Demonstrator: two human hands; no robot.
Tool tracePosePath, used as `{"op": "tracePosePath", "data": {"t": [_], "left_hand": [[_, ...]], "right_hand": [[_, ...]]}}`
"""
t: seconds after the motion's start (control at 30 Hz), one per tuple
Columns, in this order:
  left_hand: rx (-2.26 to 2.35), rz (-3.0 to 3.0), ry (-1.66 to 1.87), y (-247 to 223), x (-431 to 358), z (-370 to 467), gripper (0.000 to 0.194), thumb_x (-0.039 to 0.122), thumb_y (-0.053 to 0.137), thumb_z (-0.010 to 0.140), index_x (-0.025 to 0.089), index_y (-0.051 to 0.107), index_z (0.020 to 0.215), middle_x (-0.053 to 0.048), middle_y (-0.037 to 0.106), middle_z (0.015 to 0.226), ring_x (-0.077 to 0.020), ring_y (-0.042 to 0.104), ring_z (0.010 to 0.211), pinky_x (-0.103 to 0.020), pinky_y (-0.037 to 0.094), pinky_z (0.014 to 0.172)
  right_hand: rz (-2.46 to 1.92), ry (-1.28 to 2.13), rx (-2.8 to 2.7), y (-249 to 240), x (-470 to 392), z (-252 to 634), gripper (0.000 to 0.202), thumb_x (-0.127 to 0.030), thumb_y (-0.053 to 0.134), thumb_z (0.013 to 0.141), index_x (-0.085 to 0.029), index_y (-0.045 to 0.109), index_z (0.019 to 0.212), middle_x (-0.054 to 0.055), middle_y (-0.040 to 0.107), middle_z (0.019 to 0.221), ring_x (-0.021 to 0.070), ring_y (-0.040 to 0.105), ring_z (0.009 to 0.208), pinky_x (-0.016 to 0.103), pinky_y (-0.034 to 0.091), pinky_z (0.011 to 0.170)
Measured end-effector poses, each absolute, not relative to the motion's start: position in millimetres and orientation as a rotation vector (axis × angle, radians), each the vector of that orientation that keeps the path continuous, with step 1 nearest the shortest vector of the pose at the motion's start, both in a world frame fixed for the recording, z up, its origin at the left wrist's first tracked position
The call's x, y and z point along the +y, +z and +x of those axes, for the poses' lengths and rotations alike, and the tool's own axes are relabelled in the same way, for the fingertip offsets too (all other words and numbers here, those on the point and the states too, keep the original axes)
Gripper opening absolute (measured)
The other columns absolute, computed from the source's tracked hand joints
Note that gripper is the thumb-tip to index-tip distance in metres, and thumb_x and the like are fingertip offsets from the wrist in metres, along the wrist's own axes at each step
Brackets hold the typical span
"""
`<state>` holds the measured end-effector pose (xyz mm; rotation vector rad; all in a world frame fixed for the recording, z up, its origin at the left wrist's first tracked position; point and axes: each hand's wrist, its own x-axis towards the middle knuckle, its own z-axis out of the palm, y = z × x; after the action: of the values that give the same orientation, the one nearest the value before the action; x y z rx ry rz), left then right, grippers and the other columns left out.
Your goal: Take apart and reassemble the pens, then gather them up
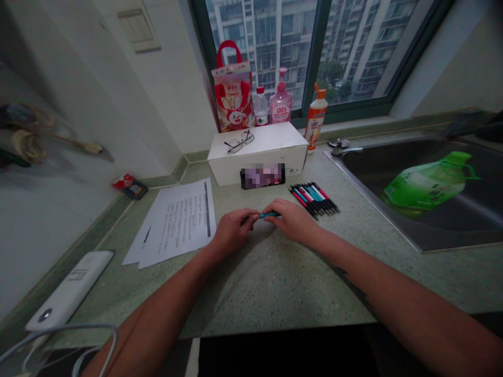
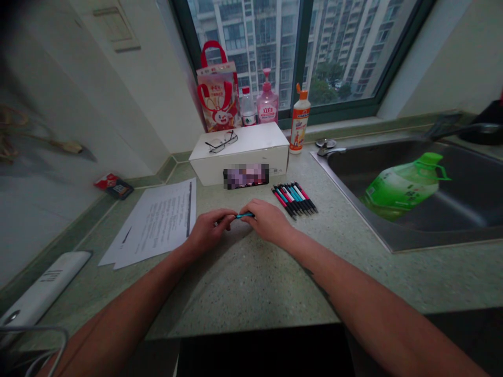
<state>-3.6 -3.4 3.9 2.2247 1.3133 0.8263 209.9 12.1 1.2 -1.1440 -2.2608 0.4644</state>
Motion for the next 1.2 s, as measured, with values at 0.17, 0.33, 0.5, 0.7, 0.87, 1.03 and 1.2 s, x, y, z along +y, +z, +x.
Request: {"op": "tracePosePath", "data": {"t": [0.17, 0.33, 0.5, 0.7, 0.87, 1.03, 1.2], "left_hand": [[1.343, 2.153, 0.824, 3.8, -3.5, -3.9, 0.026, 0.032, 0.050, 0.102, 0.021, 0.074, 0.101, 0.002, 0.068, 0.067, -0.0150, 0.063, 0.064, -0.027, 0.046, 0.068], [1.324, 2.189, 0.869, -0.8, -1.1, -3.6, 0.017, 0.025, 0.058, 0.098, 0.020, 0.073, 0.104, -0.003, 0.075, 0.087, -0.0174, 0.069, 0.080, -0.028, 0.051, 0.075], [1.332, 2.217, 0.843, -1.8, -0.7, -4.1, 0.018, 0.027, 0.069, 0.093, 0.021, 0.072, 0.110, -0.005, 0.077, 0.099, -0.0203, 0.071, 0.087, -0.032, 0.053, 0.079], [1.428, 2.282, 0.753, -0.4, 1.7, -6.0, 0.015, 0.024, 0.061, 0.097, 0.021, 0.074, 0.102, -0.005, 0.077, 0.101, -0.0225, 0.071, 0.092, -0.035, 0.053, 0.085], [1.568, 2.255, 0.764, -1.6, 4.6, -8.9, 0.015, 0.023, 0.059, 0.096, 0.021, 0.074, 0.100, -0.006, 0.077, 0.102, -0.0240, 0.070, 0.093, -0.036, 0.052, 0.083], [1.725, 2.233, 0.715, 0.6, 5.0, -11.3, 0.016, 0.024, 0.059, 0.095, 0.021, 0.072, 0.104, -0.007, 0.076, 0.101, -0.0253, 0.070, 0.090, -0.036, 0.051, 0.078], [1.638, 2.363, 0.688, -3.2, 5.2, -8.6, 0.011, 0.019, 0.060, 0.094, 0.020, 0.070, 0.098, -0.006, 0.074, 0.099, -0.0245, 0.066, 0.092, -0.037, 0.050, 0.081]], "right_hand": [[-1.137, 0.421, -2.231, 0.6, 12.9, 212.5, 0.010, -0.014, 0.069, 0.089, -0.020, 0.068, 0.096, 0.005, 0.067, 0.097, 0.0206, 0.061, 0.093, 0.032, 0.045, 0.080], [-1.161, 0.430, -2.242, -0.5, 13.5, 213.1, 0.009, -0.018, 0.069, 0.092, -0.020, 0.068, 0.101, 0.005, 0.068, 0.099, 0.0205, 0.062, 0.093, 0.031, 0.045, 0.079], [-1.141, 0.398, -2.303, 0.8, 11.0, 211.3, 0.015, -0.028, 0.063, 0.098, -0.021, 0.072, 0.109, 0.006, 0.069, 0.102, 0.0212, 0.064, 0.095, 0.032, 0.046, 0.081], [-1.267, 0.277, -2.318, 0.0, 15.6, 215.2, 0.020, -0.018, 0.056, 0.098, -0.019, 0.071, 0.111, 0.009, 0.069, 0.106, 0.0240, 0.063, 0.102, 0.035, 0.046, 0.087], [-1.379, 0.157, -2.278, 0.7, 19.1, 220.5, 0.020, -0.018, 0.056, 0.098, -0.018, 0.072, 0.109, 0.010, 0.070, 0.104, 0.0256, 0.062, 0.100, 0.038, 0.044, 0.085], [-1.342, 0.107, -2.315, 3.6, 19.0, 222.3, 0.020, -0.020, 0.058, 0.098, -0.022, 0.076, 0.108, 0.010, 0.068, 0.101, 0.0256, 0.060, 0.096, 0.037, 0.043, 0.081], [-1.179, -0.023, -2.491, 1.8, 17.7, 216.8, 0.020, -0.015, 0.062, 0.095, -0.023, 0.078, 0.106, 0.010, 0.065, 0.098, 0.0252, 0.057, 0.095, 0.037, 0.041, 0.080]]}}
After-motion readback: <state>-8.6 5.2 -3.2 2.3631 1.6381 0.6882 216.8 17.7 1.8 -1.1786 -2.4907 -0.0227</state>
